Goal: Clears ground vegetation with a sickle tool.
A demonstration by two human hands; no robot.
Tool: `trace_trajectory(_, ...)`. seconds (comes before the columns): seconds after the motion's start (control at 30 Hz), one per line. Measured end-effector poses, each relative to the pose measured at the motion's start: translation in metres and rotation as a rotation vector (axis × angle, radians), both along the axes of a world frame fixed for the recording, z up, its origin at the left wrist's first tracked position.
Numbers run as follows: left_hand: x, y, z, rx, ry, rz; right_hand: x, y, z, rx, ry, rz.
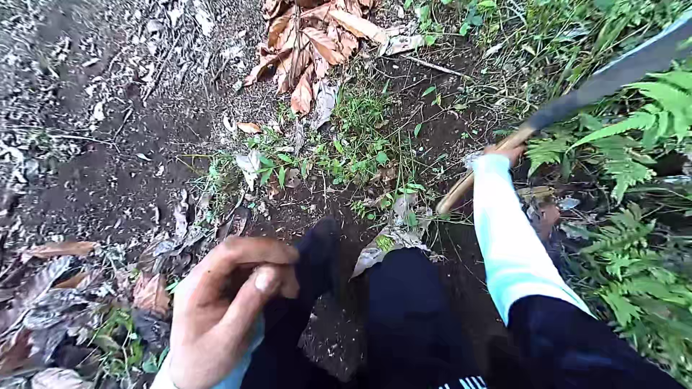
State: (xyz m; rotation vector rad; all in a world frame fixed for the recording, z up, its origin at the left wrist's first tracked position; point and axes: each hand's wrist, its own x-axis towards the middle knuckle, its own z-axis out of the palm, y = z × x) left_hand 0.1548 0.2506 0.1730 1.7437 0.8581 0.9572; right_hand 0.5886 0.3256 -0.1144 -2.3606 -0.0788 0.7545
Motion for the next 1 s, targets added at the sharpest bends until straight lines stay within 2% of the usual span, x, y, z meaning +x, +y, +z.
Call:
trace_trajectory(0.1,0.000,0.006,0.000,0.022,-0.018,0.017,-0.039,-0.139,-0.067,-0.450,0.006,0.653)
trace_trajectory(0.17,0.000,0.010,-0.001,0.005,-0.028,0.036,-0.031,-0.198,-0.067,-0.629,0.079,0.843)
trace_trajectory(0.27,0.003,0.009,0.000,0.003,-0.052,0.014,-0.004,-0.180,-0.029,-0.618,0.048,0.792)
trace_trajectory(0.33,0.008,0.007,0.002,0.005,-0.050,0.003,0.005,-0.137,-0.014,-0.446,-0.014,0.628)
trace_trajectory(0.4,0.010,0.004,0.002,0.004,-0.057,0.004,0.006,-0.090,-0.020,-0.203,-0.047,0.384)
trace_trajectory(0.5,0.013,0.000,0.002,0.014,-0.056,0.006,-0.025,-0.018,-0.015,0.001,0.063,0.117)
trace_trajectory(0.53,0.014,-0.001,0.002,0.021,-0.057,0.006,-0.049,-0.011,-0.022,-0.017,0.100,0.128)
trace_trajectory(0.57,0.015,-0.001,0.003,0.028,-0.055,0.008,-0.075,-0.021,-0.038,-0.083,0.132,0.232)
trace_trajectory(0.63,0.016,0.002,0.000,0.035,-0.041,0.025,-0.109,-0.080,-0.075,-0.287,0.198,0.641)
trace_trajectory(0.67,0.016,0.005,-0.002,0.035,-0.030,0.040,-0.118,-0.109,-0.080,-0.395,0.212,0.846)
trace_trajectory(0.7,0.015,0.008,-0.003,0.039,-0.018,0.063,-0.125,-0.128,-0.076,-0.472,0.229,0.963)
trace_trajectory(0.77,0.013,0.006,-0.003,0.059,-0.004,0.112,-0.131,-0.150,-0.061,-0.518,0.287,0.975)
trace_trajectory(0.9,-0.001,-0.003,0.017,0.277,0.008,0.253,-0.114,-0.159,-0.043,-0.368,0.236,0.674)
trace_trajectory(1.0,-0.043,-0.020,0.046,0.419,-0.018,0.367,-0.071,-0.140,-0.001,-0.384,0.137,0.739)
